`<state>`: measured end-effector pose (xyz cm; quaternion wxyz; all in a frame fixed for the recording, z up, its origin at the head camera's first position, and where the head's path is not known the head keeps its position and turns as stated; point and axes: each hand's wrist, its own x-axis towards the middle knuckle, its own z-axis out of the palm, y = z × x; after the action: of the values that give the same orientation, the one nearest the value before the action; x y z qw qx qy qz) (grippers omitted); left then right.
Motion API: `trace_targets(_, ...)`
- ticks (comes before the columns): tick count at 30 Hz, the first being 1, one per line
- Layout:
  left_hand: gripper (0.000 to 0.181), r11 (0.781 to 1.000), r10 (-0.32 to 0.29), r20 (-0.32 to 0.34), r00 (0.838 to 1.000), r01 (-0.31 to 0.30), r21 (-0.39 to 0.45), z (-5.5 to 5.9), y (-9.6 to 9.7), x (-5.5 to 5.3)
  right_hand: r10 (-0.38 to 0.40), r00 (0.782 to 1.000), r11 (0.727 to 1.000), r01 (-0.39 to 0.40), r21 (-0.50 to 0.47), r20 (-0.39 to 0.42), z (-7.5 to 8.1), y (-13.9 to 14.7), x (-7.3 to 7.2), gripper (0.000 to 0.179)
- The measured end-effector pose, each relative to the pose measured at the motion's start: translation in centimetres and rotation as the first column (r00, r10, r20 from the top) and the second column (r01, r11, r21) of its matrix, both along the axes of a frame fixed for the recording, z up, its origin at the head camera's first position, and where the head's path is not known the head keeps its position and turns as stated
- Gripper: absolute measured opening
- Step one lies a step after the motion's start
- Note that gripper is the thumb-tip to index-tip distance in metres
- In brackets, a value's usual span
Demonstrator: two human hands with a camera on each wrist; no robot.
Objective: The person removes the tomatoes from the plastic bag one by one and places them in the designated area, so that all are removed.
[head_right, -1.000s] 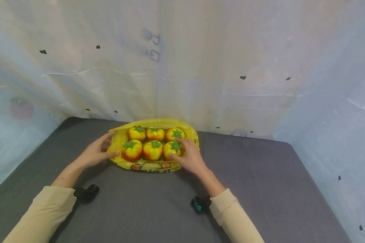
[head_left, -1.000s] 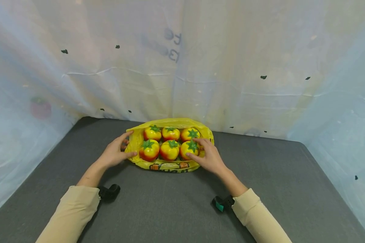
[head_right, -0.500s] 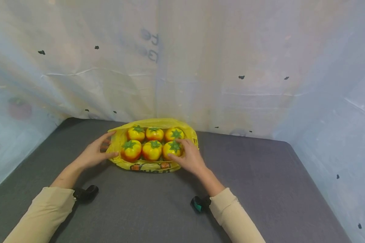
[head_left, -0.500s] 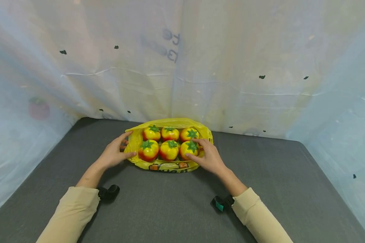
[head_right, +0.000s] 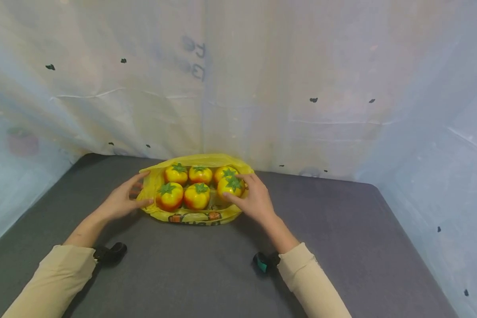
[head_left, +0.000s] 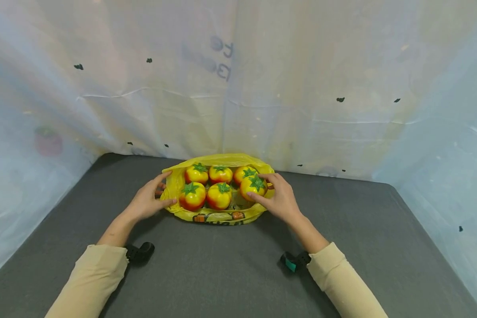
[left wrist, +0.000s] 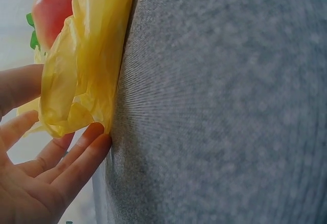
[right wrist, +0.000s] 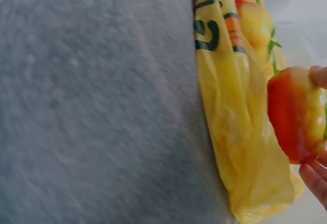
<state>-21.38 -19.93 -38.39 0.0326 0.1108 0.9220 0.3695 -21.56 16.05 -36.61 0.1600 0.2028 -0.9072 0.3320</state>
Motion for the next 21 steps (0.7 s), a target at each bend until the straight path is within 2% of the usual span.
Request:
trace_targets(5, 0.083, 1.0, 0.003, -0.012, 1.0, -0.003, -0.006, 0.1, 0.1, 0.1, -0.03, 0.999, 0.999, 0.03, -0.011, -0.016, 0.7, 0.7, -0.2, 0.054)
trace_targets(14, 0.083, 1.0, -0.015, -0.035, 0.999, 0.014, -0.014, 0.2, 0.3, 0.2, -0.064, 0.998, 0.997, 0.064, 0.03, -0.03, 1.9, 2.6, -0.8, 0.054)
trace_targets(21, 0.083, 0.998, -0.038, -0.069, 0.997, 0.035, -0.042, 0.1, 0.2, 0.3, -0.107, 0.993, 0.993, 0.109, 0.036, -0.046, 2.3, 4.3, -1.3, 0.055)
